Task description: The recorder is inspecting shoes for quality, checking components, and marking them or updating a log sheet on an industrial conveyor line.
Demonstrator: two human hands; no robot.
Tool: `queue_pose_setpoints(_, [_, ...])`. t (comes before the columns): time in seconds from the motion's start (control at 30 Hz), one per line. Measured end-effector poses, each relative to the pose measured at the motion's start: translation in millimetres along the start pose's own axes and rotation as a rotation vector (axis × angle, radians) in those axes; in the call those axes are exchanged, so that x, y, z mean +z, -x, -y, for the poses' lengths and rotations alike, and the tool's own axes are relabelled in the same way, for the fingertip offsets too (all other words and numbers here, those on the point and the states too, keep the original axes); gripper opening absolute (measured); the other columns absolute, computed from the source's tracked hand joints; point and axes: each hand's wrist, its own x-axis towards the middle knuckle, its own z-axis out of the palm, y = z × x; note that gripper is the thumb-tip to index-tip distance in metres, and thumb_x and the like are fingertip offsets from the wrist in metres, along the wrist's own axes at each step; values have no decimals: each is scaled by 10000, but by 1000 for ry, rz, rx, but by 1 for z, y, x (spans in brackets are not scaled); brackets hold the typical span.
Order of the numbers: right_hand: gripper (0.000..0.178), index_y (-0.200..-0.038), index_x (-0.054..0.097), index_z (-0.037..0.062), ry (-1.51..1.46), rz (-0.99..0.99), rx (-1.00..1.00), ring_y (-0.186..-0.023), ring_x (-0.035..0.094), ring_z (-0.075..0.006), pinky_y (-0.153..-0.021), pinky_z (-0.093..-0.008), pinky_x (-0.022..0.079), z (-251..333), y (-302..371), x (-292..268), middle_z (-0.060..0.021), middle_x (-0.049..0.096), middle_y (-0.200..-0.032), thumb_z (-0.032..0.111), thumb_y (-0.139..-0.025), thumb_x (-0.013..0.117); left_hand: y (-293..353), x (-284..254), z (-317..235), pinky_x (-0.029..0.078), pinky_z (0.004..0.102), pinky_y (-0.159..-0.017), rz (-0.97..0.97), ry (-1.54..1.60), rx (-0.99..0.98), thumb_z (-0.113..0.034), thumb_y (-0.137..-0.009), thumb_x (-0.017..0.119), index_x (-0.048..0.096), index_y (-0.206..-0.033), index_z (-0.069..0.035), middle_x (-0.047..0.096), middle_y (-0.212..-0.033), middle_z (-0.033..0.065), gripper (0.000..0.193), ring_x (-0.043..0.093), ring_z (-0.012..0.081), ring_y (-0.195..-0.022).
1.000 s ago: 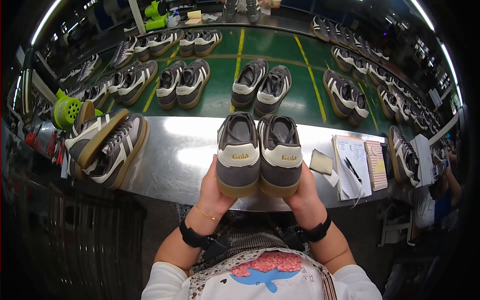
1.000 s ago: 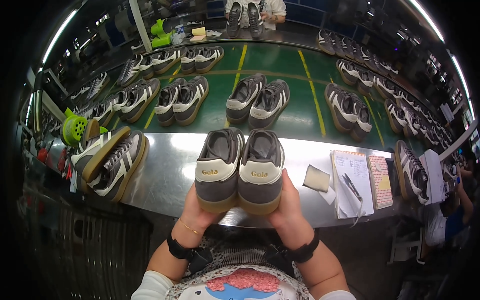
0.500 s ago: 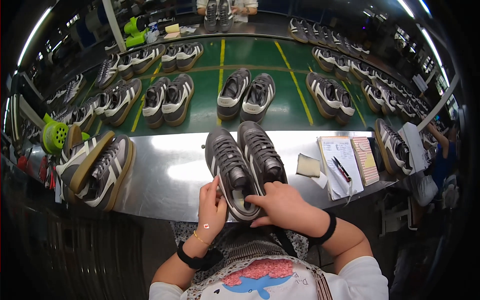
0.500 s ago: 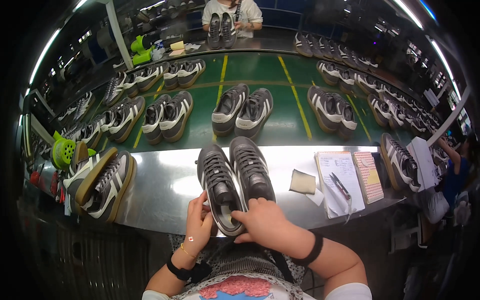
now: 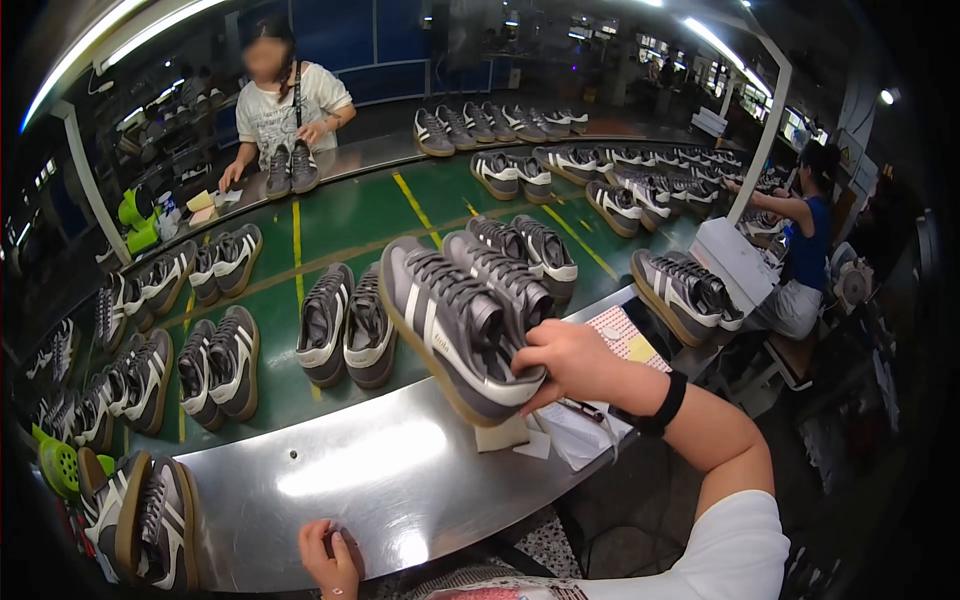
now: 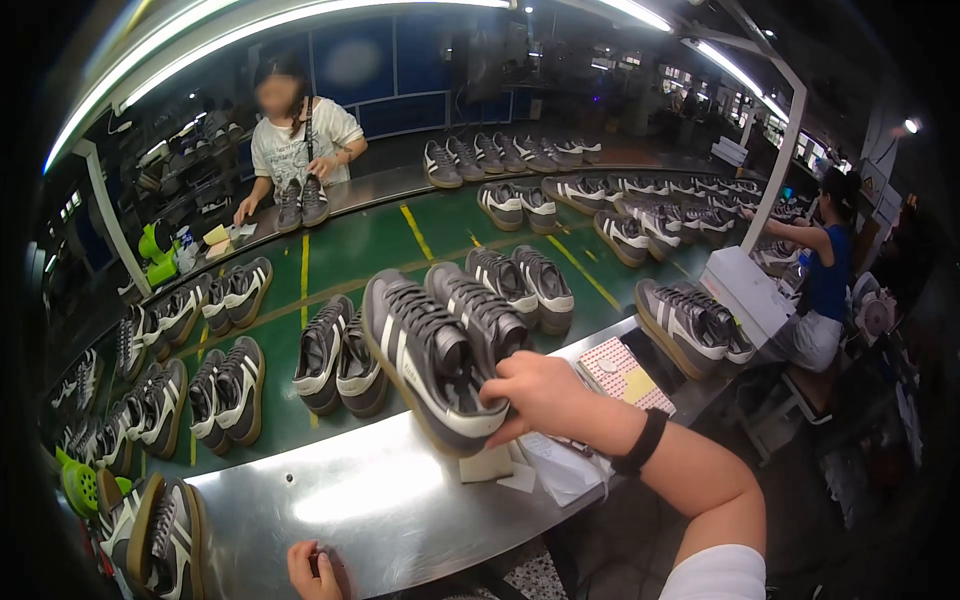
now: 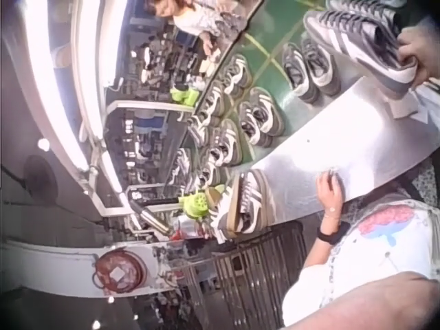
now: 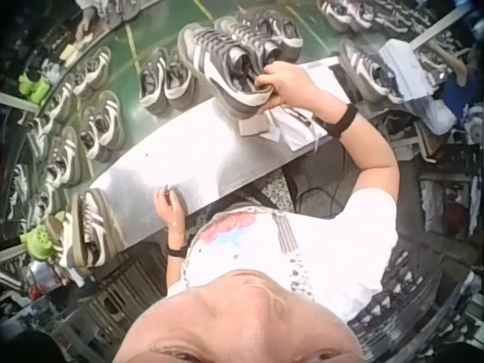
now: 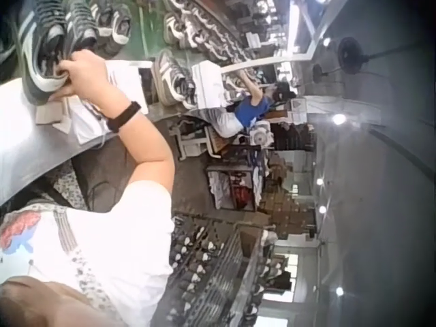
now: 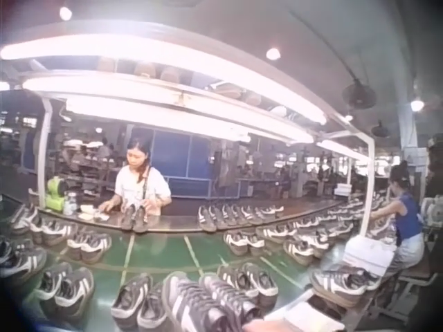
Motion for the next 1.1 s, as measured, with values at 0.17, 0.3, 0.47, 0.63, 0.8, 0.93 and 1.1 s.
queue_pose_setpoints(0.17, [525,-995,638,136,144,60,349,-931,584,-305,-745,-390,476,-175,-13,-49,-98,617,-908,414,-584,808,-9,-4,-23,457,412,-764,-96,-146,88,-101,-832,585,620,-966,1,587,-942,196,171,561,375,-848])
queue_pose_setpoints(0.3, [630,-1224,523,126,335,-244,536,-1019,566,-344,-861,-411,460,-269,-6,-77,-163,581,-1129,341,-684,765,-15,-8,-38,457,403,-784,-46,-166,24,-101,-829,591,621,-955,3,578,-954,187,166,564,366,-874])
queue_pose_setpoints(0.47, [603,-1268,483,126,-174,71,723,-1046,571,-315,-862,-389,462,-284,-39,-49,-154,573,-1185,314,-748,726,-18,-10,-40,456,407,-798,-18,-185,12,-113,-831,597,625,-957,-1,582,-964,184,171,566,360,-889])
queue_pose_setpoints(0.63, [726,-1293,493,159,-56,573,593,-1083,568,-322,-901,-402,447,-235,-56,50,-142,617,-1136,482,-689,735,-17,-15,-36,456,409,-805,-24,-205,28,-129,-832,603,631,-959,-10,588,-977,178,177,567,354,-898])
queue_pose_setpoints(0.8, [710,-1211,583,135,84,482,748,-1084,574,-295,-899,-387,450,-223,-68,64,-115,623,-1145,545,-651,731,-16,-20,-30,457,412,-804,-22,-175,22,-143,-834,600,634,-966,-19,591,-984,175,184,569,354,-901])
queue_pose_setpoints(0.93, [668,-1142,627,84,-240,244,770,-1013,607,-288,-865,-359,460,-168,-78,40,-137,640,-1099,568,-687,697,-13,-24,-24,456,413,-801,-28,-158,26,-133,-835,594,633,-968,-17,591,-978,187,180,567,362,-897])
queue_pose_setpoints(1.1, [725,-1174,593,54,-419,151,685,-967,619,-284,-835,-355,471,-37,-68,-10,-168,649,-1003,597,-702,680,-9,-36,-18,452,421,-803,20,-118,16,-131,-836,592,633,-968,-2,584,-966,204,188,556,383,-893])
